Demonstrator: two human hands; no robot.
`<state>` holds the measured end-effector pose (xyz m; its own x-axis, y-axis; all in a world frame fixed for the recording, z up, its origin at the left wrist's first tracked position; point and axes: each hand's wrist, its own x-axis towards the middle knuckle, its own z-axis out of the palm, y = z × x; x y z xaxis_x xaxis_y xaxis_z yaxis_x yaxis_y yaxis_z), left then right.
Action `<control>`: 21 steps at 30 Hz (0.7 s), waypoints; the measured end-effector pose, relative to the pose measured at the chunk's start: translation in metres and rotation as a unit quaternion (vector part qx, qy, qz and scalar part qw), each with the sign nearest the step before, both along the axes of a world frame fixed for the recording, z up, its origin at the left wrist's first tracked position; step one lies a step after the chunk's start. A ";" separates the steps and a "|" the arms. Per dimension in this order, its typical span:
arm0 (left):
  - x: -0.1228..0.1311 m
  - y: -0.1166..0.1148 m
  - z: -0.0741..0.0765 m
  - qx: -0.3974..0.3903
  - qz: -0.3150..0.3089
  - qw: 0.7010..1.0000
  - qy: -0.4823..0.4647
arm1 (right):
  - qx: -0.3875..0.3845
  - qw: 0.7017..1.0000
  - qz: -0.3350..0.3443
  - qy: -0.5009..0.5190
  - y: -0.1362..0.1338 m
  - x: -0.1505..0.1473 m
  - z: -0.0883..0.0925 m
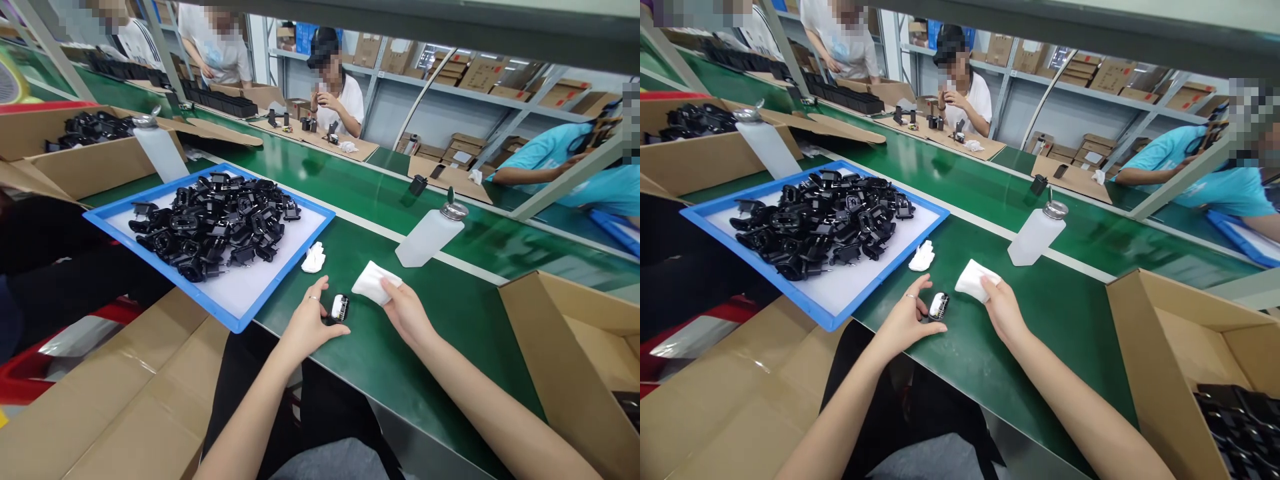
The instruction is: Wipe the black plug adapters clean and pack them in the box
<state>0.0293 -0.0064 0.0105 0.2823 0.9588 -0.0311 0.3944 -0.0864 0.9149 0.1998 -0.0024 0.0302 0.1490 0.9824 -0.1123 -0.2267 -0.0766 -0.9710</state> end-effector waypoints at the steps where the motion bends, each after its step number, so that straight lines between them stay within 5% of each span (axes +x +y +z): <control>1: -0.004 0.003 0.002 -0.012 -0.040 0.999 0.004 | 0.003 1.000 0.006 0.000 0.000 -0.002 0.000; 5: -0.007 0.010 0.007 -0.048 -0.119 0.991 0.036 | 0.032 0.996 0.030 -0.074 -0.004 -0.012 -0.007; 10: 0.007 0.007 0.004 -0.020 -0.013 0.998 0.059 | 0.095 0.955 0.064 -0.275 -0.013 -0.022 -0.012; 17: 0.019 0.001 0.003 -0.008 0.083 0.994 0.071 | 0.109 0.946 0.024 -0.305 -0.035 -0.022 -0.015; 21: 0.019 0.005 0.002 0.004 0.104 0.991 0.081 | 0.089 0.943 0.056 -0.317 -0.046 -0.017 -0.013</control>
<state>0.0486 -0.0013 0.0122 0.0709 0.9961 -0.0524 0.5468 0.0051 0.8372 0.1830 -0.0487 0.0174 0.0255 0.9909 0.1324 0.4030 0.1110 -0.9085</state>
